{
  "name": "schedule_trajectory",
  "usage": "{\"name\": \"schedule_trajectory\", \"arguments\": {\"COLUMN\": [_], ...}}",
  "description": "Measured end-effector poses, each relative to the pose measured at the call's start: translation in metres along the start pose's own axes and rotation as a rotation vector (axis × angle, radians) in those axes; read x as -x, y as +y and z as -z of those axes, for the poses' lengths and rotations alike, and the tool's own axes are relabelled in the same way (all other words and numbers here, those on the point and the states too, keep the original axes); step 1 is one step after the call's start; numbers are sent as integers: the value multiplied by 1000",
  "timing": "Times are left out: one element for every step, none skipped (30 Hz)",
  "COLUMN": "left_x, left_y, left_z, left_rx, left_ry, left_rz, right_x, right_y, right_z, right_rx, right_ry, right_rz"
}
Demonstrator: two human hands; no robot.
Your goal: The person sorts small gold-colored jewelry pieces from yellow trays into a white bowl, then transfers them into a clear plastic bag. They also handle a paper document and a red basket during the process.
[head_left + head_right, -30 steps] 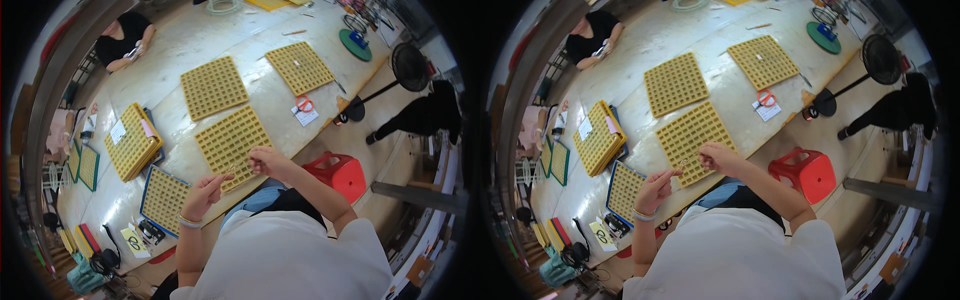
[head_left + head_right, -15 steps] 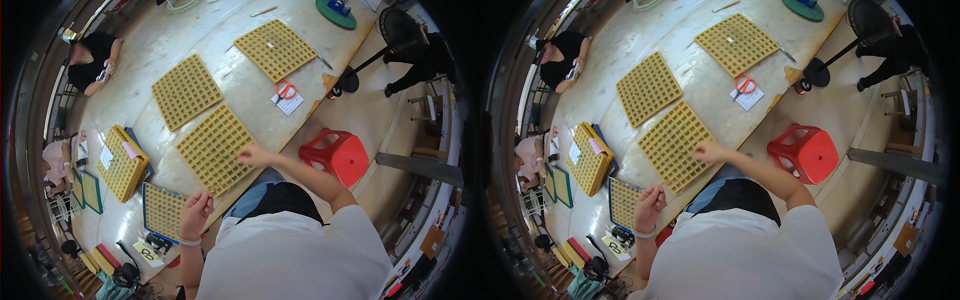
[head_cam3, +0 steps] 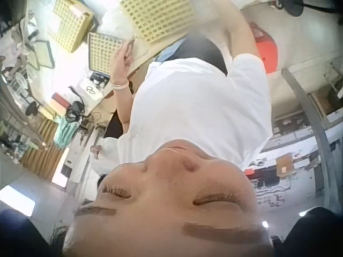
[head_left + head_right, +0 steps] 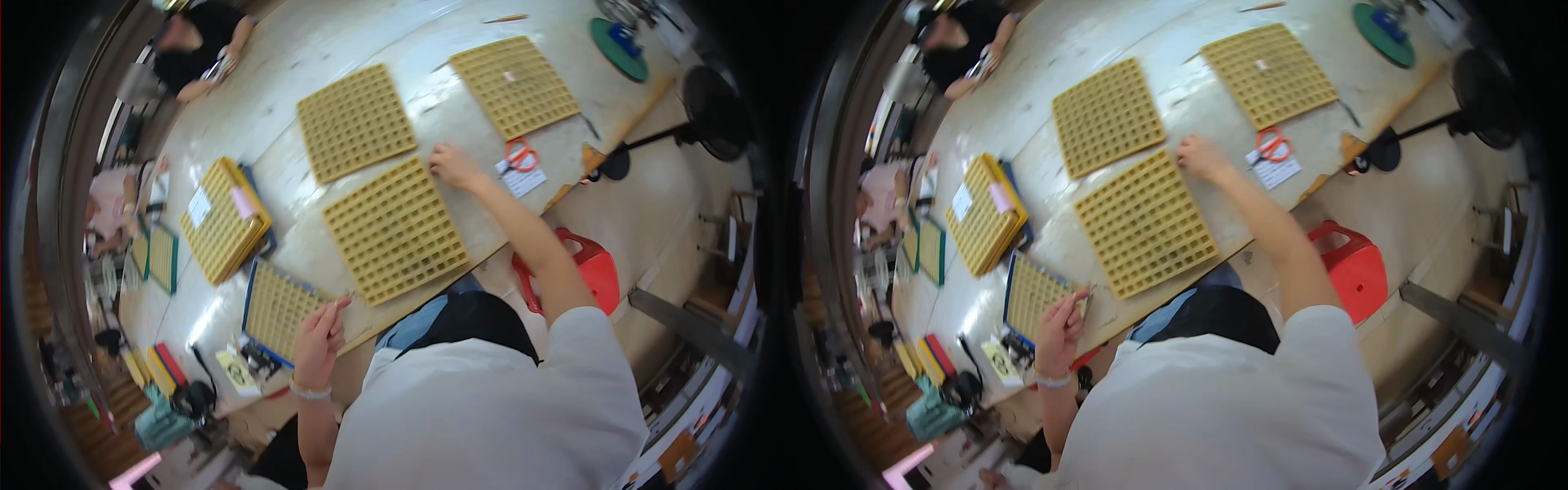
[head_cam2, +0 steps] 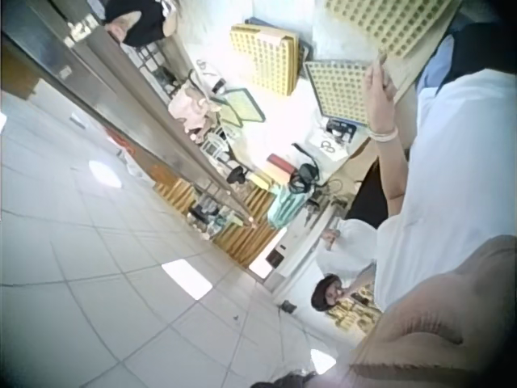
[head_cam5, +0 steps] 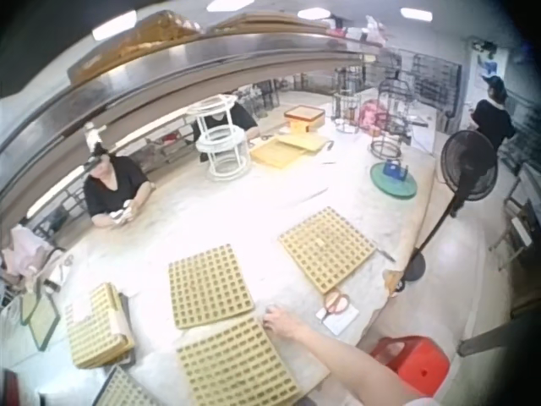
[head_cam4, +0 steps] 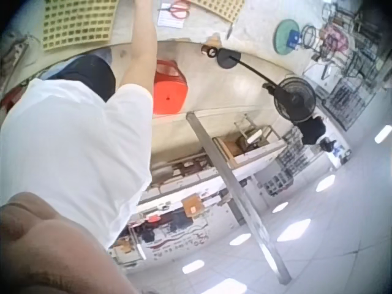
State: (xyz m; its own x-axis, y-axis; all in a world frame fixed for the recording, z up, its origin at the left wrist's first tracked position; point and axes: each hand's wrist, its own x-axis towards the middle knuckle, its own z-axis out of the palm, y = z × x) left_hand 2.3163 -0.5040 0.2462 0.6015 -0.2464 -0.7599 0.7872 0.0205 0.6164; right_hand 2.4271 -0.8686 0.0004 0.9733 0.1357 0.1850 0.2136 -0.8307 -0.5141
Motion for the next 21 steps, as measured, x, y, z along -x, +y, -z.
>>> {"name": "schedule_trajectory", "arguments": {"left_x": [2,8,9,12,13,15,18,20,23,25,27,29,30,31,32,31,29,29,28,28,28], "left_y": [1,2,6,9,11,12,12,12,12,12,13,14,16,17,18,19,23,24,25,24,22], "left_z": [1,0,3,8,11,15,19,23,27,30,31,32,32,30,28,28,26,25,24,22,21], "left_rx": [10,21,23,25,28,31,10,-13,-37,-53,-72,-95,-112,-131,-153,-178,-210,-236,-313,-390,-462], "left_ry": [-10,5,-2,9,6,-5,18,37,56,88,113,139,175,209,237,241,232,236,231,225,225], "left_rz": [-3,-14,-26,-27,-31,-36,-66,-95,-123,-161,-195,-229,-238,-243,-249,-253,-257,-262,-296,-331,-366], "right_x": [1,1,0,2,2,2,2,3,1,0,2,7,13,21,28,34,39,41,41,40,38], "right_y": [-2,-6,-4,-3,-1,-2,-4,-9,-23,-47,-73,-101,-131,-166,-200,-225,-248,-269,-285,-295,-304], "right_z": [-1,-5,-6,-9,-11,-12,-10,-11,-7,4,17,30,42,50,58,63,63,64,65,62,57], "right_rx": [19,14,23,38,66,54,46,39,-99,-238,-372,-543,-712,-880,-1043,-1100,-1043,-1141,-1242,-1283,-1323], "right_ry": [-9,25,71,93,120,153,184,217,241,256,270,155,44,-100,-241,-447,-526,-616,-701,-721,-749], "right_rz": [37,98,143,153,159,103,45,-16,-136,-258,-388,-361,-337,-306,-273,-212,-143,-205,-268,-320,-368]}}
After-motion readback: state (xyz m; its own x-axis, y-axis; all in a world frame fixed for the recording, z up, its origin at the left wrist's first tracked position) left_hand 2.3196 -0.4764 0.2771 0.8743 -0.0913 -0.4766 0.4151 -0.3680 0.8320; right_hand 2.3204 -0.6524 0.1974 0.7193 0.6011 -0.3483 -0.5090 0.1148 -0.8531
